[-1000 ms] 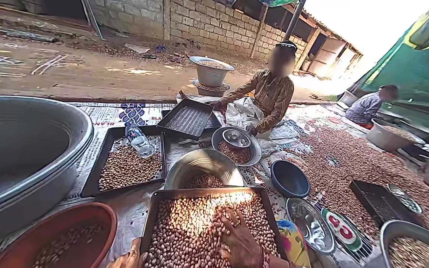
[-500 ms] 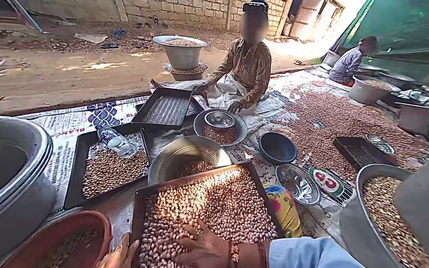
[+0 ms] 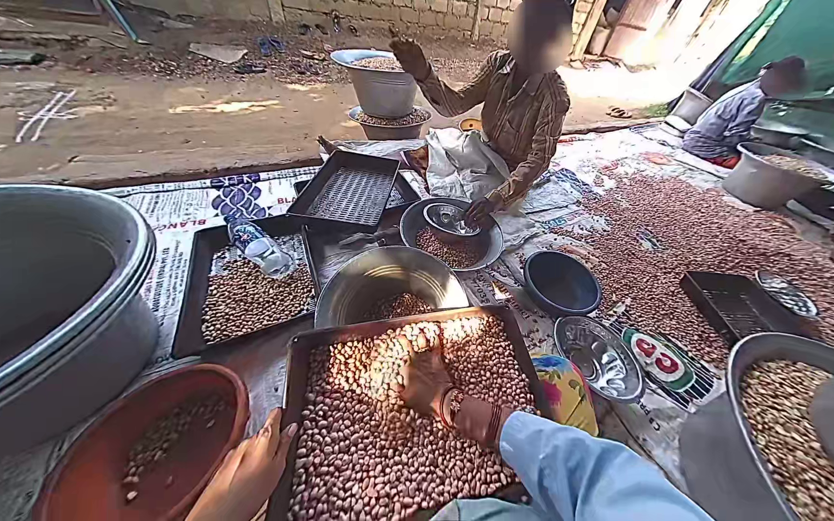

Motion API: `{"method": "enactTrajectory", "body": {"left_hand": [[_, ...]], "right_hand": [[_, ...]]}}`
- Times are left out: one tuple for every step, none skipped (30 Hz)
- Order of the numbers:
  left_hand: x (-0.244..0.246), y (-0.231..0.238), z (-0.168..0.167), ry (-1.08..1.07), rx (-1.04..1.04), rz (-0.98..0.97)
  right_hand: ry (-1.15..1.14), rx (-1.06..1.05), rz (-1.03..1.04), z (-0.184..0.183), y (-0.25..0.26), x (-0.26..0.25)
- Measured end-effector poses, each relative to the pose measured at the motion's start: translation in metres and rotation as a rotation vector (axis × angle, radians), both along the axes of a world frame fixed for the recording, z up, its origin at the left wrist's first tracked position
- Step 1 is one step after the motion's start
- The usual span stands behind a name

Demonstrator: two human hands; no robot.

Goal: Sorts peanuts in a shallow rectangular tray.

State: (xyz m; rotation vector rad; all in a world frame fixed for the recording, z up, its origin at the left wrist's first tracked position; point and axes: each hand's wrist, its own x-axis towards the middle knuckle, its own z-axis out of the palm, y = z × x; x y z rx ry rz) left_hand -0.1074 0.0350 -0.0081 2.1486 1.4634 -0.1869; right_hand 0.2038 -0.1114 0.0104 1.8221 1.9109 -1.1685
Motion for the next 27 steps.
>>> {"method": "enactTrajectory", "body": {"left_hand": [[-0.001,0.002,-0.002,-0.002,-0.001,0.006],[-0.002,0.002,-0.004,-0.011,-0.002,0.009],[-0.002,0.001,-0.005,-0.014,-0.003,0.01],[-0.002,0.0,-0.005,-0.006,-0.007,0.012],[-0.002,0.0,-0.004,0.003,-0.008,0.015],[-0.001,0.0,-0.003,0.015,-0.01,0.015],[0.0,0.0,-0.001,0.024,-0.011,0.011],[0.0,-0.001,0.001,0.032,-0.007,0.005],[0.0,-0.002,0.001,0.038,0.003,-0.003],[0.0,-0.003,0.002,0.049,0.011,-0.014],[0.001,-0.004,0.004,0.067,0.01,-0.022],[0.003,-0.004,0.005,0.082,0.012,-0.029],[0.004,-0.004,0.007,0.094,0.014,-0.034],[0.005,-0.004,0.008,0.102,0.014,-0.037],[0.006,-0.005,0.009,0.108,0.011,-0.035],[0.007,-0.005,0.009,0.109,0.014,-0.03],[0.007,-0.005,0.009,0.104,0.011,-0.023],[0.008,-0.005,0.008,0.094,0.008,-0.018],[0.008,-0.005,0.007,0.084,0.005,-0.016],[0.008,-0.004,0.006,0.072,0.001,-0.014],[0.007,-0.003,0.006,0.062,0.001,-0.011],[0.007,-0.002,0.006,0.057,-0.009,-0.001],[0.007,-0.001,0.006,0.053,-0.021,0.012],[0.007,-0.001,0.008,0.051,-0.042,0.029],[0.007,-0.001,0.008,0.049,-0.052,0.038],[0.006,-0.001,0.007,0.045,-0.057,0.044],[0.006,-0.001,0.007,0.046,-0.063,0.046]], "right_hand": [[-0.127,0.085,-0.045,-0.001,0.02,-0.037],[-0.238,0.21,-0.081,-0.009,0.04,-0.072],[-0.14,0.666,-0.077,-0.056,0.052,-0.081],[-0.047,0.651,-0.042,-0.067,0.065,-0.088],[0.009,0.548,0.019,-0.066,0.069,-0.093],[0.054,0.492,0.076,-0.065,0.061,-0.095],[0.105,0.481,0.125,-0.064,0.046,-0.093],[0.136,0.51,0.174,-0.064,0.026,-0.085],[0.154,0.553,0.22,-0.065,0.007,-0.073],[0.153,0.575,0.254,-0.064,-0.011,-0.059],[0.128,0.57,0.273,-0.062,-0.025,-0.042],[0.059,0.576,0.273,-0.06,-0.037,-0.024],[-0.02,0.599,0.248,-0.059,-0.046,-0.007],[-0.1,0.626,0.212,-0.06,-0.049,0.011],[-0.189,0.628,0.185,-0.06,-0.045,0.028],[-0.282,0.626,0.176,-0.06,-0.035,0.042],[-0.359,0.595,0.172,-0.058,-0.021,0.05],[-0.41,0.572,0.154,-0.057,-0.005,0.052],[-0.426,0.562,0.109,-0.056,0.011,0.048],[-0.408,0.567,0.035,-0.058,0.027,0.038],[-0.373,0.569,-0.048,-0.059,0.043,0.024],[-0.345,0.52,-0.113,-0.055,0.057,0.005],[-0.307,0.436,-0.164,-0.046,0.07,-0.015],[-0.254,0.357,-0.195,-0.037,0.079,-0.034],[-0.209,0.377,-0.203,-0.043,0.084,-0.049],[-0.166,0.429,-0.173,-0.054,0.084,-0.062],[-0.101,0.467,-0.134,-0.063,0.08,-0.074]]}}
